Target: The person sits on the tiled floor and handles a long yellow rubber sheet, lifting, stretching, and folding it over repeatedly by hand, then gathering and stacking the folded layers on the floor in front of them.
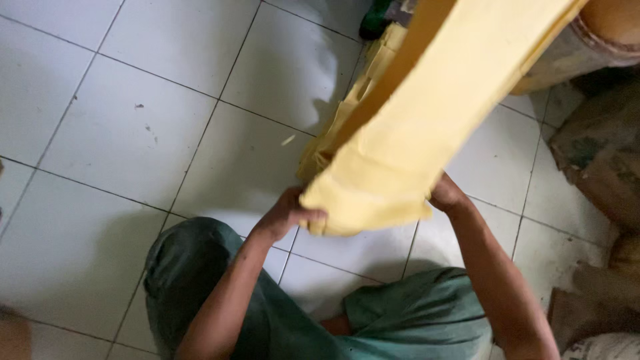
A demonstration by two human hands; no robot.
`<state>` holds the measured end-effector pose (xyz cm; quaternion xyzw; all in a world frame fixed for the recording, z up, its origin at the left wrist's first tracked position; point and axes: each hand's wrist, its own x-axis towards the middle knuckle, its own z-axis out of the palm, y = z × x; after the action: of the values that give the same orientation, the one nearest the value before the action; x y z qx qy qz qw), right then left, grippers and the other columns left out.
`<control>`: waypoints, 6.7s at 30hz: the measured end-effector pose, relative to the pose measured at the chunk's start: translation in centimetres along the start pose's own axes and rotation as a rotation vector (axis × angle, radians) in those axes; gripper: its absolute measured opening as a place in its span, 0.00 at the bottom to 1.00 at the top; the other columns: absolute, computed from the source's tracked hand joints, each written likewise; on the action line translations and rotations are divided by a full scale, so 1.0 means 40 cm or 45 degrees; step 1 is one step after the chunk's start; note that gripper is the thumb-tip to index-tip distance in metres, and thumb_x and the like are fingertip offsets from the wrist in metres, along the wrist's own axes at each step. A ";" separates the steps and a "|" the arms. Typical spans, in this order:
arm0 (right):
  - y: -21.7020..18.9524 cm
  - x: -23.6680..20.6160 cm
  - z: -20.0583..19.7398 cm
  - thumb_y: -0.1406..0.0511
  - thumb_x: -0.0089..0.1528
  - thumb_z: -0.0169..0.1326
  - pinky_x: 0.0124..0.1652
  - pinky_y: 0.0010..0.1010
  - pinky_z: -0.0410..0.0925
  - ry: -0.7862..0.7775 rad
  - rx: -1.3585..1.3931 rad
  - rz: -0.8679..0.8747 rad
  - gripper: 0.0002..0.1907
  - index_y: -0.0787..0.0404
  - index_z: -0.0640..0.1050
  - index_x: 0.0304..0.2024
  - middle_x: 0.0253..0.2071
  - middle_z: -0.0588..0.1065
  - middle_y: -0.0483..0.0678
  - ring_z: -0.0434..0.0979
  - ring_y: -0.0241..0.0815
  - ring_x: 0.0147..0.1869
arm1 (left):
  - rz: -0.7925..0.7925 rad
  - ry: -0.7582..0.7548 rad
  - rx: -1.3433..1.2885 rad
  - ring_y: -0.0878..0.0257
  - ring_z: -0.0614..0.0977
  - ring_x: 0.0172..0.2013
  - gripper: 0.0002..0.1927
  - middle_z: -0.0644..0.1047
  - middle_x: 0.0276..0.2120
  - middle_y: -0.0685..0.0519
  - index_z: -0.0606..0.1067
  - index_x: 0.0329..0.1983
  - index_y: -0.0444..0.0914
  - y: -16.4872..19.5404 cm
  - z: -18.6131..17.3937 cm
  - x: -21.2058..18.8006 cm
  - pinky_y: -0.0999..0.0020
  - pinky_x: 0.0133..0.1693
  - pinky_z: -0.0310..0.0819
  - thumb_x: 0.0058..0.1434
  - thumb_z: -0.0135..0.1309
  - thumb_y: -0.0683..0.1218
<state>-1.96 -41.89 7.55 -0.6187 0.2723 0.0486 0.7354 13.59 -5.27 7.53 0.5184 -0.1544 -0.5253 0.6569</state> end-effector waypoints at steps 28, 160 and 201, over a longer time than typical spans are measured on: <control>0.006 -0.104 0.356 0.63 0.66 0.67 0.77 0.65 0.44 0.603 -1.442 -0.835 0.39 0.57 0.64 0.76 0.82 0.50 0.62 0.44 0.67 0.86 | 0.443 2.059 1.322 0.44 0.63 0.73 0.31 0.64 0.71 0.39 0.61 0.74 0.35 -0.027 -0.331 0.064 0.50 0.74 0.51 0.71 0.51 0.51; -0.074 -0.097 0.157 0.61 0.56 0.64 0.46 0.29 0.72 0.111 0.767 -0.415 0.38 0.59 0.69 0.68 0.54 0.76 0.46 0.77 0.38 0.51 | 0.372 -0.103 -1.316 0.56 0.78 0.53 0.29 0.77 0.51 0.49 0.70 0.60 0.35 0.106 0.283 0.419 0.56 0.59 0.74 0.55 0.65 0.41; -0.036 0.006 0.313 0.71 0.66 0.62 0.48 0.38 0.78 0.771 0.815 -0.780 0.17 0.65 0.73 0.56 0.45 0.77 0.48 0.75 0.37 0.41 | 0.570 0.306 -0.272 0.67 0.82 0.39 0.18 0.81 0.41 0.55 0.77 0.51 0.38 0.129 0.174 0.406 0.70 0.35 0.79 0.62 0.65 0.50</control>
<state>3.10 -30.54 9.78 -0.4010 0.2803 -0.4343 0.7563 17.63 -23.16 9.19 0.4577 -0.1299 -0.3151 0.8212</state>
